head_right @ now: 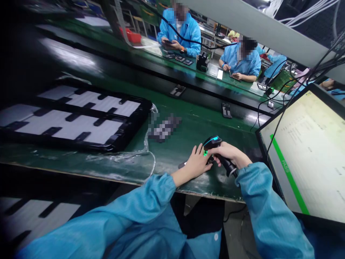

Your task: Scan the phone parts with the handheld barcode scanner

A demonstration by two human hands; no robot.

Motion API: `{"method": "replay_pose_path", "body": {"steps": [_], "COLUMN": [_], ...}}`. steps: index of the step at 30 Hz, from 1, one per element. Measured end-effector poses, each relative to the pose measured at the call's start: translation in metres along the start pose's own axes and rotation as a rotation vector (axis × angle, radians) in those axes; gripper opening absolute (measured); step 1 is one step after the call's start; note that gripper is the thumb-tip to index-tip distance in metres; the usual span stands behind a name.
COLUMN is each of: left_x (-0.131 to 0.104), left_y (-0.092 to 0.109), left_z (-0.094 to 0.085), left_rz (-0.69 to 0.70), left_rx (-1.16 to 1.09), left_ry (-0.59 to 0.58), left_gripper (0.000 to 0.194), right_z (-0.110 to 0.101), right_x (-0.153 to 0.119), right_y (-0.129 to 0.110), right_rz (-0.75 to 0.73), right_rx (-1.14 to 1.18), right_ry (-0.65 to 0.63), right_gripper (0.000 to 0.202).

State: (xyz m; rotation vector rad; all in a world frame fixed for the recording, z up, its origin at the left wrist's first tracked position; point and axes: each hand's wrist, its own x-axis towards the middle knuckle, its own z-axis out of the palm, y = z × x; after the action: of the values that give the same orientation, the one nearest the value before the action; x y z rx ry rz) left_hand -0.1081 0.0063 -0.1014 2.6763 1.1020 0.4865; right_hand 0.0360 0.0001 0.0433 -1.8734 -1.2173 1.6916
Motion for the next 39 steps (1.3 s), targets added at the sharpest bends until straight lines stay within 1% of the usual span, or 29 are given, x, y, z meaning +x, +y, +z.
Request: {"method": "replay_pose_path", "body": {"steps": [9,14,18,21,23,28,32,35,39], "left_x": [-0.001,-0.001,0.0,0.0,0.0,0.0,0.0,-0.001,-0.001], "left_y": [-0.002,0.001,0.003,0.004,0.005,0.007,0.006,0.006,0.006], "left_z": [0.004,0.006,0.007,0.008,0.007,0.004,0.0,-0.002,-0.001], "left_rz": [-0.004,-0.053,-0.078,-0.09,-0.102,-0.113,-0.109,-0.107,-0.115], "left_rx": [-0.032,-0.064,-0.056,-0.056,-0.06,-0.062,-0.07,-0.091,-0.094], "left_ry": [0.025,0.056,0.063,0.054,0.042,0.013,-0.012,-0.023,-0.021], "left_gripper": [0.057,0.064,0.065,0.067,0.065,0.063,0.063,0.064,0.059], "right_z": [0.001,0.001,0.002,0.004,0.005,0.008,0.006,0.004,0.006], "right_x": [0.005,0.008,0.007,0.006,0.007,0.015,0.02,0.017,0.006], "right_y": [-0.008,-0.015,-0.019,-0.018,-0.017,-0.016,-0.017,-0.016,-0.009], "right_rz": [0.05,0.078,0.081,0.081,0.083,0.092,0.109,0.092,0.023], "right_rx": [-0.024,-0.062,-0.075,-0.085,-0.089,-0.096,-0.12,-0.13,-0.116], "right_ry": [0.003,-0.017,-0.034,-0.03,-0.025,-0.039,-0.045,-0.018,0.008], "right_gripper": [0.019,0.019,0.016,0.018,0.02,0.018,0.021,0.023,0.03]}}
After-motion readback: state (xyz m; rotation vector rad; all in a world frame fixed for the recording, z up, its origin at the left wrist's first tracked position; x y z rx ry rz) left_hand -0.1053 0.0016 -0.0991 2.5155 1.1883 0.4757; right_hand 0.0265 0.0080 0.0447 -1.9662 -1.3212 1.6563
